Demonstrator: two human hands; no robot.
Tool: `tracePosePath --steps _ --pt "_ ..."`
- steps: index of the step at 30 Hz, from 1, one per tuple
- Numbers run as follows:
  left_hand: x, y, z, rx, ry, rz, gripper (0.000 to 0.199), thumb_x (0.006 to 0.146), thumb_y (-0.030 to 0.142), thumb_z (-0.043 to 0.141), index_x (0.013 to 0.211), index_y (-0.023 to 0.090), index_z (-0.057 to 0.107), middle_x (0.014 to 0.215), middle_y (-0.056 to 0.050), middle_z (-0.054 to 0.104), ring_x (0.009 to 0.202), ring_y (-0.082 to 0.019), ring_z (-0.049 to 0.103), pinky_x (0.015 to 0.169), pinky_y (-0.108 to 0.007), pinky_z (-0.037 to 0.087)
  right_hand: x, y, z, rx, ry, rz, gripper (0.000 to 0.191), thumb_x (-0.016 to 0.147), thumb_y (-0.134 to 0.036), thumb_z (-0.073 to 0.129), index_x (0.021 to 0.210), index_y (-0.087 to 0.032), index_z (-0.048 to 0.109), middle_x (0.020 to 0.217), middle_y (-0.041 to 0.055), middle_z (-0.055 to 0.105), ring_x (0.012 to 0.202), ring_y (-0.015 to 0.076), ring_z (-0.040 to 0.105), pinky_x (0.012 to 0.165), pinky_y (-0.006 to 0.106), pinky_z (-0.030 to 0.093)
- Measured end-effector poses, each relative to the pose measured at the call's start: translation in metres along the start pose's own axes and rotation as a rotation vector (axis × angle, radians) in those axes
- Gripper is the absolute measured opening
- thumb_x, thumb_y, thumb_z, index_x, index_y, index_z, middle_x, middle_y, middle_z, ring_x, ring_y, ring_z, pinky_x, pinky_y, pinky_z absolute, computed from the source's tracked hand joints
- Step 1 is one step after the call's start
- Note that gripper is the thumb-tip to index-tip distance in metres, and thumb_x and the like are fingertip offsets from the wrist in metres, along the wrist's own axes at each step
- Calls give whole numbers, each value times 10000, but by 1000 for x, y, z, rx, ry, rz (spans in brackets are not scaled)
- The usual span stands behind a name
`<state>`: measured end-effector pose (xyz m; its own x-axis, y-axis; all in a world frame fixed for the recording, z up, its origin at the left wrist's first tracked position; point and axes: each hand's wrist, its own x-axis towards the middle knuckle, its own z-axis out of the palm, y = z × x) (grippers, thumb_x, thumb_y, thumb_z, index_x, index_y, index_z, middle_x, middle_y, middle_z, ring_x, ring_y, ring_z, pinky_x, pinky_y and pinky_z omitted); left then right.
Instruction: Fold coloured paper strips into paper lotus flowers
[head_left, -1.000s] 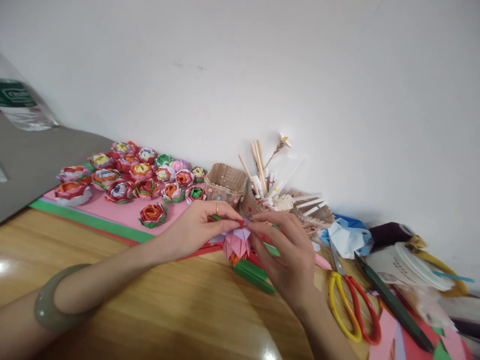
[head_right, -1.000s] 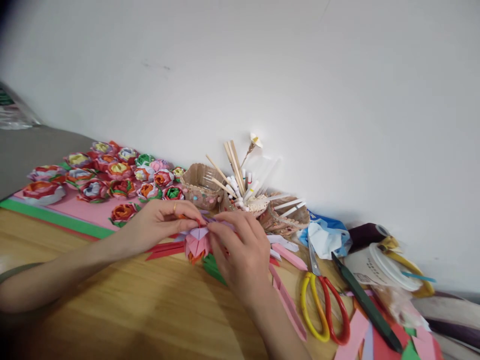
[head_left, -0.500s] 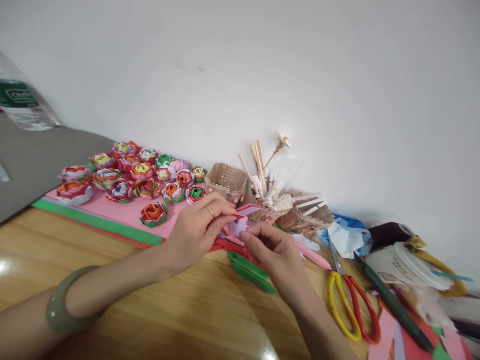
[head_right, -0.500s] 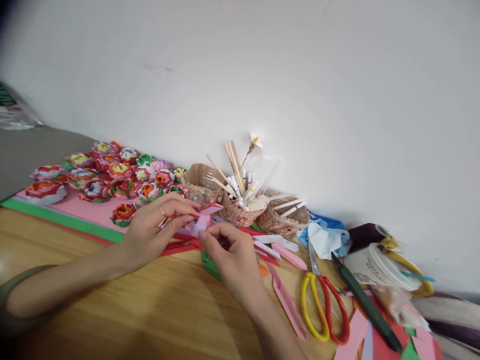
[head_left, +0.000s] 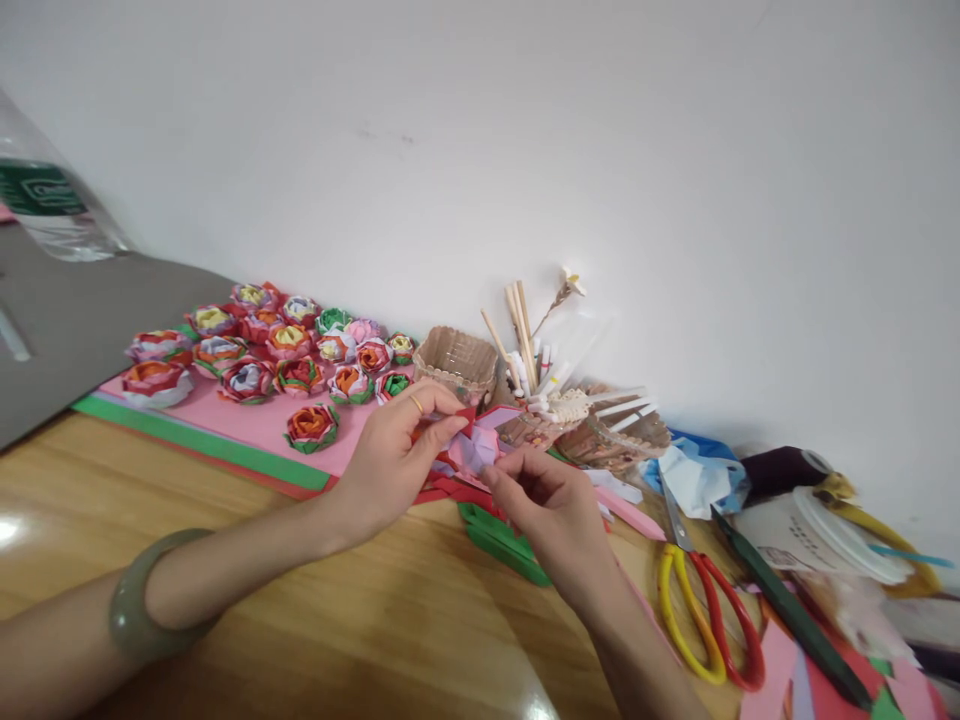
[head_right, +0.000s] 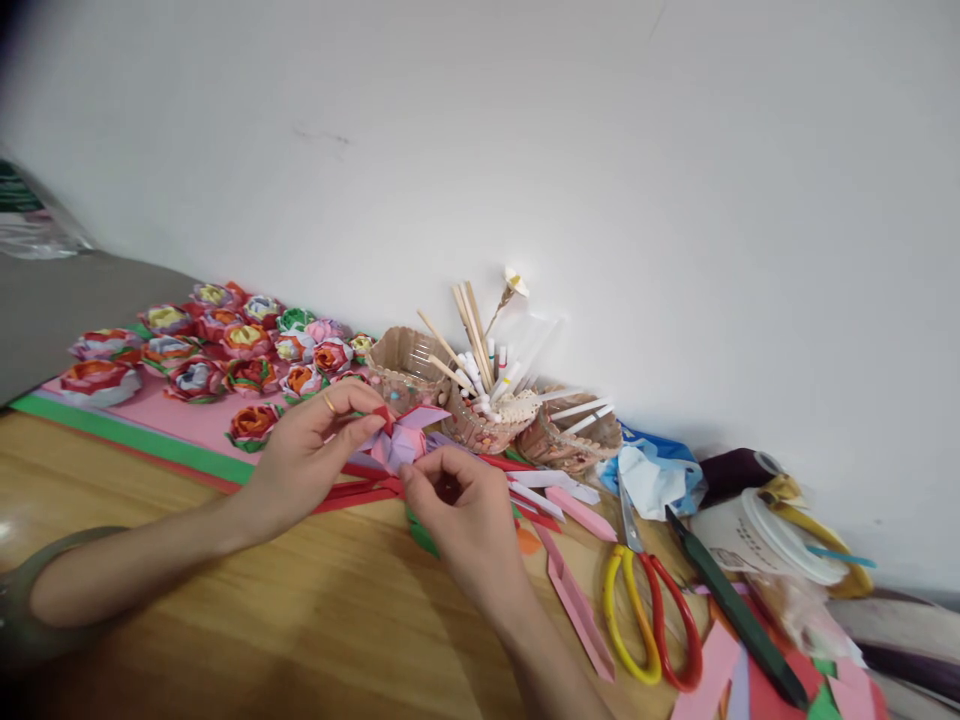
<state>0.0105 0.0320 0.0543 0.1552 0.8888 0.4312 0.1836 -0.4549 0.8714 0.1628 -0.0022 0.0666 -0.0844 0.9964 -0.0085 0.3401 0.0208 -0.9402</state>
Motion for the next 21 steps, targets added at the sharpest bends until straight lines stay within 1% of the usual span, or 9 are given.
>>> tracePosePath --steps 5,8,10,11,13,14,17,19,21 --pt "3 -5 0 -185 -43 -178 112 824 227 510 768 154 574 789 -17 582 759 -137 530 691 -250 430 -2 -4 -4 -87 -22 -28 198 735 -260 539 569 -162 498 520 -41 440 475 73 360 439 197 275" --pt "7 -10 -1 -324 -57 -315 146 818 288 535 800 153 587 831 -18 598 752 -131 546 666 -242 448 -5 -9 -13 -167 -39 -52 301 756 -273 535 485 -167 458 457 -53 385 437 68 335 413 199 255" --pt "9 -12 -1 -433 -62 -403 176 796 327 570 816 154 595 831 -15 603 701 -121 550 602 -226 452 -4 -10 -21 -179 97 -119 329 790 -303 525 494 -168 482 454 -50 403 441 78 370 420 202 283" --pt "9 -13 0 -487 -68 -441 187 779 335 595 818 152 601 827 -16 608 683 -118 553 583 -221 454 -3 -9 -24 -178 194 -170 293 803 -305 524 545 -168 528 491 -39 463 474 92 425 449 207 327" --pt "8 -15 3 -588 -81 -495 201 743 335 639 806 147 607 796 -18 623 653 -114 559 566 -216 459 0 -6 -28 -192 342 -275 149 809 -286 542 739 -179 618 691 6 615 638 136 552 575 238 428" --pt "7 -15 5 -629 -96 -513 202 731 331 654 796 146 607 776 -16 631 643 -112 562 568 -216 463 2 -4 -29 -209 364 -307 125 806 -278 553 843 -189 633 809 28 651 730 157 584 645 263 456" --pt "3 -16 10 -687 -154 -535 186 728 312 664 785 144 610 758 -19 653 651 -111 579 603 -219 477 5 0 -27 -224 261 -304 189 797 -283 578 948 -190 642 951 58 672 836 183 618 729 303 490" --pt "1 -16 11 -657 -198 -520 167 739 297 652 786 139 620 775 -30 663 683 -121 596 632 -231 487 4 1 -24 -205 201 -276 169 796 -268 583 918 -181 660 878 49 693 778 174 637 702 293 510" --pt "0 -14 10 -618 -228 -482 143 735 273 646 784 141 625 792 -39 672 726 -140 613 661 -250 496 2 1 -21 -221 214 -304 141 787 -228 596 896 -184 674 797 31 702 718 163 644 678 282 520"
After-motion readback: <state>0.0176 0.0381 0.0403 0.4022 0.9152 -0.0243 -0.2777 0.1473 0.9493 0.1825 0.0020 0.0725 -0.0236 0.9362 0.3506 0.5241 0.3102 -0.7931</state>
